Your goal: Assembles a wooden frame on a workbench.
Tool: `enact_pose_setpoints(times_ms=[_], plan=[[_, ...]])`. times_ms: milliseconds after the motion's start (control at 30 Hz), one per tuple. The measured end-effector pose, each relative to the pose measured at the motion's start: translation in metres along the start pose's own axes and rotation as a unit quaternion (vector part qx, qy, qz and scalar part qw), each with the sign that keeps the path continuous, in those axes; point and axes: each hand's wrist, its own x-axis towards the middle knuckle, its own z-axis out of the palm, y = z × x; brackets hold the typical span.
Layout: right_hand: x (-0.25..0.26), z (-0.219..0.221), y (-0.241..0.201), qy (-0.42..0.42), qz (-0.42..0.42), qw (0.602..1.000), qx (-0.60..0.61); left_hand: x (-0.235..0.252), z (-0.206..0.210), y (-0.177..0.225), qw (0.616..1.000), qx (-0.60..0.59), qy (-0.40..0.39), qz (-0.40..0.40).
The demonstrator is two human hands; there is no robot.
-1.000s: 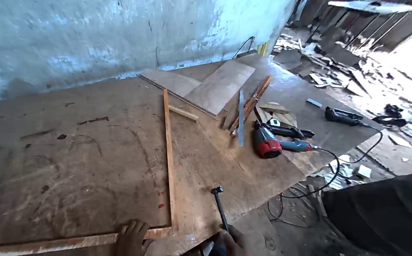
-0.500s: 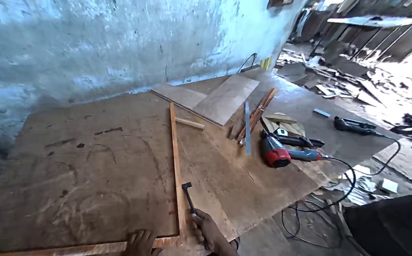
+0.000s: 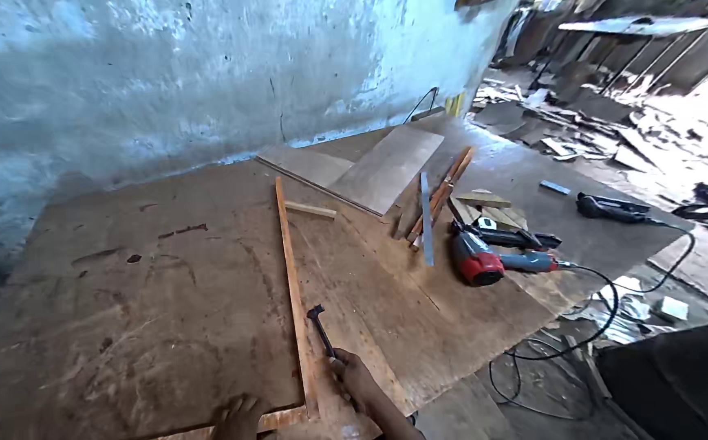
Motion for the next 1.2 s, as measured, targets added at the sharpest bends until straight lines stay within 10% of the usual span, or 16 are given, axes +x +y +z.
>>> enact_pose_setpoints(times_ms=[167,433,700,900,1200], plan=[[0.016,-0.009,-0.012,-0.007,0.01,1.0,-0.012,0.06,-0.021,0.027,0.96,-0.277,0.04,-0.03],[0.083,-0.038,-0.056,-0.049,0.005,0.996,-0.08,0.177,-0.044,0.1,0.938,-0.279,0.09,-0.188],[0.231,-0.083,-0.147,-0.119,0.012,0.984,-0.134,0.186,-0.025,0.109,0.903,-0.324,0.19,-0.206],[0.313,-0.09,-0.218,0.054,0.019,0.998,0.003,0.194,-0.025,0.105,0.899,-0.331,0.159,-0.24],[0.183,-0.113,-0.119,0.035,0.013,0.997,-0.064,0.175,-0.03,0.094,0.917,-0.316,0.171,-0.176]])
